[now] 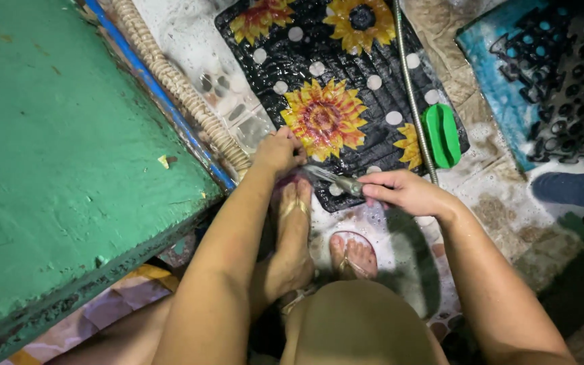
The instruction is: The person cleans a floor mat by rinsing it with a bidet sprayer and scrubbing it with a brush.
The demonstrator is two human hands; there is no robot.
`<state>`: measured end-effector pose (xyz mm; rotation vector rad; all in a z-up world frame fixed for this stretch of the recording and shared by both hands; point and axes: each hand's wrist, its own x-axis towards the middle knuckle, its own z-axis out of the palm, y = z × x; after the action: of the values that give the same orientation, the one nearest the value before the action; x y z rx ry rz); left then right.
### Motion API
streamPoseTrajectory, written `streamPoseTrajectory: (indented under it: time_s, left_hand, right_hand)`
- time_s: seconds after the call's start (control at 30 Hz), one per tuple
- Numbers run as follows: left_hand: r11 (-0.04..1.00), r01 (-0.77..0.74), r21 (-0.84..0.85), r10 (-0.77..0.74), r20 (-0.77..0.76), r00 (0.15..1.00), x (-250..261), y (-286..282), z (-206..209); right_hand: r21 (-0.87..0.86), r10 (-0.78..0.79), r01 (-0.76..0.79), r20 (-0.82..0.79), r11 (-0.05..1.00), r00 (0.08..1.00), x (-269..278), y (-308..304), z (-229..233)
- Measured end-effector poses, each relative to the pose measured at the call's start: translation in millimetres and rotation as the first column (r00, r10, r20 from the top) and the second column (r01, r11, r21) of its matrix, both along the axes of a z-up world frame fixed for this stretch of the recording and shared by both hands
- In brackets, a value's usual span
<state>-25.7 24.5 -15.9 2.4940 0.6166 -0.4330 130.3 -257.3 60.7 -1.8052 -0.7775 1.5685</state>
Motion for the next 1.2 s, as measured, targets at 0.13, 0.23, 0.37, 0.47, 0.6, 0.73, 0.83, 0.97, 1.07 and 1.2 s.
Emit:
streamPoseTrajectory:
  time_s: [0.13, 0.23, 0.37, 0.47, 0.6, 0.73, 0.83, 0.97, 1.07, 1.2]
  left_hand:
    - [0.999, 0.032, 0.043, -0.034, 0.066, 0.997, -3, -5, 5]
    - [0.996, -0.056, -0.064, 0.057, 0.014, 0.998, -12, 0, -12]
    - [0.981, 0.001, -0.194, 0.03, 0.154, 0.988, -14, 10, -33]
    - [0.993, 0.029, -0.117, -0.027, 0.013, 1.0, -8, 9, -9]
    - [0.98, 0.094, 0.176, -0.087, -0.047, 0.995, 7, -24, 28]
    - [0.98, 0.142, 0.136, -0.129, -0.102, 0.986, 6, -55, 26]
    - [0.981, 0.112, 0.158, -0.104, -0.054, 0.993, 1, -58, 9]
    - [0.971, 0.132, 0.202, -0.111, -0.112, 0.987, 5, -58, -3]
    - [0.971, 0.117, 0.207, -0.082, -0.171, 0.982, 13, -59, 5]
    - [0.963, 0.147, 0.225, -0.07, -0.316, 0.946, 27, -48, 23]
  right_hand:
    - [0.073, 0.034, -0.035, 0.015, 0.997, 0.999, -3, 6, 2]
    - [0.047, 0.076, -0.076, 0.0, 0.996, 0.997, -9, 11, 6]
    - [0.014, 0.155, -0.154, -0.086, 0.988, 0.984, -20, 19, 15]
    - [0.071, 0.009, -0.009, 0.003, 0.997, 1.0, -21, 26, 20]
    - [-0.017, 0.009, -0.008, 0.057, 1.0, 0.998, -3, 19, 27]
    - [-0.032, -0.015, 0.02, 0.15, 0.999, 0.989, 16, 11, 25]
    - [-0.047, 0.1, -0.095, 0.122, 0.994, 0.987, 19, 4, 23]
    - [-0.149, 0.126, -0.083, 0.307, 0.985, 0.943, 15, 1, 32]
    - [-0.222, 0.271, -0.222, 0.222, 0.949, 0.937, 14, -6, 44]
    - [-0.136, 0.068, 0.006, 0.531, 0.991, 0.845, 11, -19, 42]
